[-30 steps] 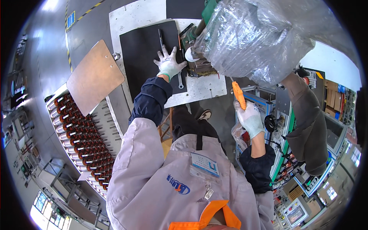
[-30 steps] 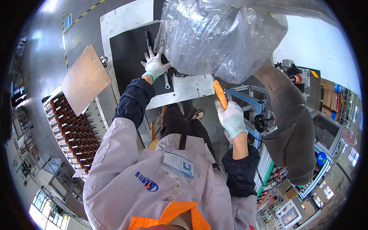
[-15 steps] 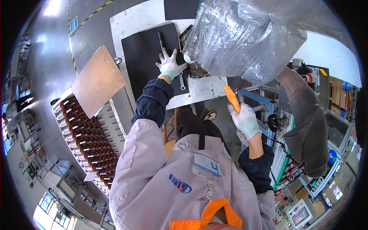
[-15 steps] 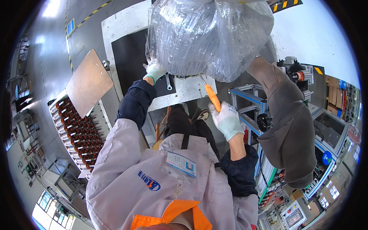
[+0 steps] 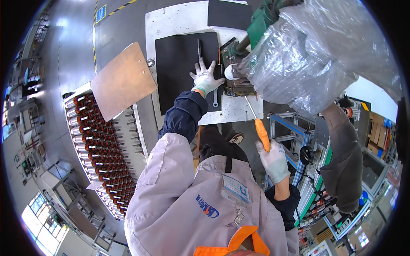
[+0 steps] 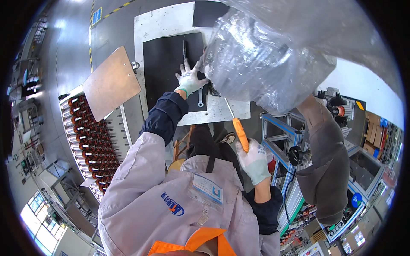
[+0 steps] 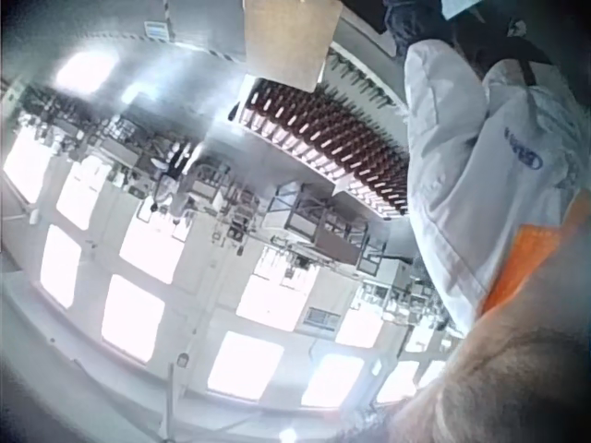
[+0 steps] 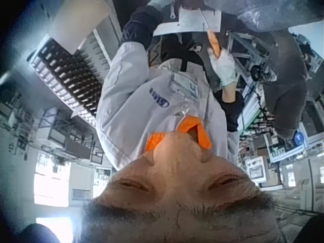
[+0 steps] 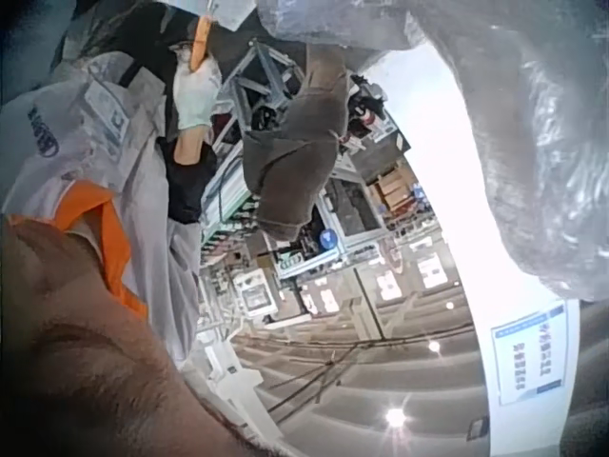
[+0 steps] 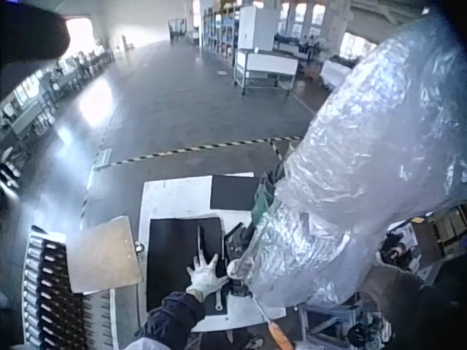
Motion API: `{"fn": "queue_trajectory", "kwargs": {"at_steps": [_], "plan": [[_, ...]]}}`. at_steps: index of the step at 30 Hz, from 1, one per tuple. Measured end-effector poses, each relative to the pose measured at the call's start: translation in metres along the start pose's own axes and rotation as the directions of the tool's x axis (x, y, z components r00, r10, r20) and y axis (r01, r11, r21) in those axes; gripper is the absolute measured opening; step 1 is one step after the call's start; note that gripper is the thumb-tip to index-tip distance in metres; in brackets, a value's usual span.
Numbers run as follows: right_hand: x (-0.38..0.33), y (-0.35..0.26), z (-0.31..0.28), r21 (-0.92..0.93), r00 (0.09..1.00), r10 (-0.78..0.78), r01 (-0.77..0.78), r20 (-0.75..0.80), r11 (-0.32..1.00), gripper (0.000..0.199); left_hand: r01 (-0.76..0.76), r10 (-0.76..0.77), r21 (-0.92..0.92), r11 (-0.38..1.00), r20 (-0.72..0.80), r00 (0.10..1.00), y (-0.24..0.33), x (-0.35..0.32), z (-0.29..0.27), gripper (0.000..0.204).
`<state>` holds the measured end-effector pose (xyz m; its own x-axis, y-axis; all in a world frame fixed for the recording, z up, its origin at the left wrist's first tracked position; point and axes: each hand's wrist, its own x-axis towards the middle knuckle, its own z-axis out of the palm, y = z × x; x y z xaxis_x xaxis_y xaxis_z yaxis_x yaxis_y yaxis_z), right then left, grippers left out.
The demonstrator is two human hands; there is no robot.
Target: The person removes motor armatures from a bin, presses them in a manual press machine with a lever, and transfers them onto a conveyor line. They then rearrange a clipboard on the table and use an air blow nozzle around the machinery.
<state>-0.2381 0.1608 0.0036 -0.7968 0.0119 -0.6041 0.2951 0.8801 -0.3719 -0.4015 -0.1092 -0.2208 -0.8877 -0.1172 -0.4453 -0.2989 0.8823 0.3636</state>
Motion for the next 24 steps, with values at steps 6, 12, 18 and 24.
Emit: {"fn": "queue_trajectory", "kwargs": {"at_steps": [6, 12, 18, 24], "plan": [[-0.005, -0.011, 0.008, -0.011, 0.99, -0.129, 0.129, 0.053, 0.992, 0.051, -0.001, 0.001, -0.003, 1.0, 0.015, 1.0, -0.002, -0.002, -0.004, 0.094], [-0.019, -0.003, -0.003, 0.039, 0.95, -0.246, 0.243, 0.192, 0.969, 0.042, -0.014, 0.013, -0.025, 1.0, -0.012, 1.0, -0.005, 0.001, -0.002, 0.097], [-0.044, 0.02, -0.003, 0.056, 0.979, -0.133, 0.126, 0.154, 0.99, 0.041, -0.015, 0.012, -0.043, 0.999, -0.073, 0.997, -0.005, 0.008, -0.023, 0.092], [-0.057, 0.086, 0.05, 0.087, 0.988, -0.037, 0.024, 0.152, 0.996, 0.035, -0.26, 0.281, 0.115, 0.959, -0.26, 0.924, 0.013, 0.141, -0.07, 0.073]]}}
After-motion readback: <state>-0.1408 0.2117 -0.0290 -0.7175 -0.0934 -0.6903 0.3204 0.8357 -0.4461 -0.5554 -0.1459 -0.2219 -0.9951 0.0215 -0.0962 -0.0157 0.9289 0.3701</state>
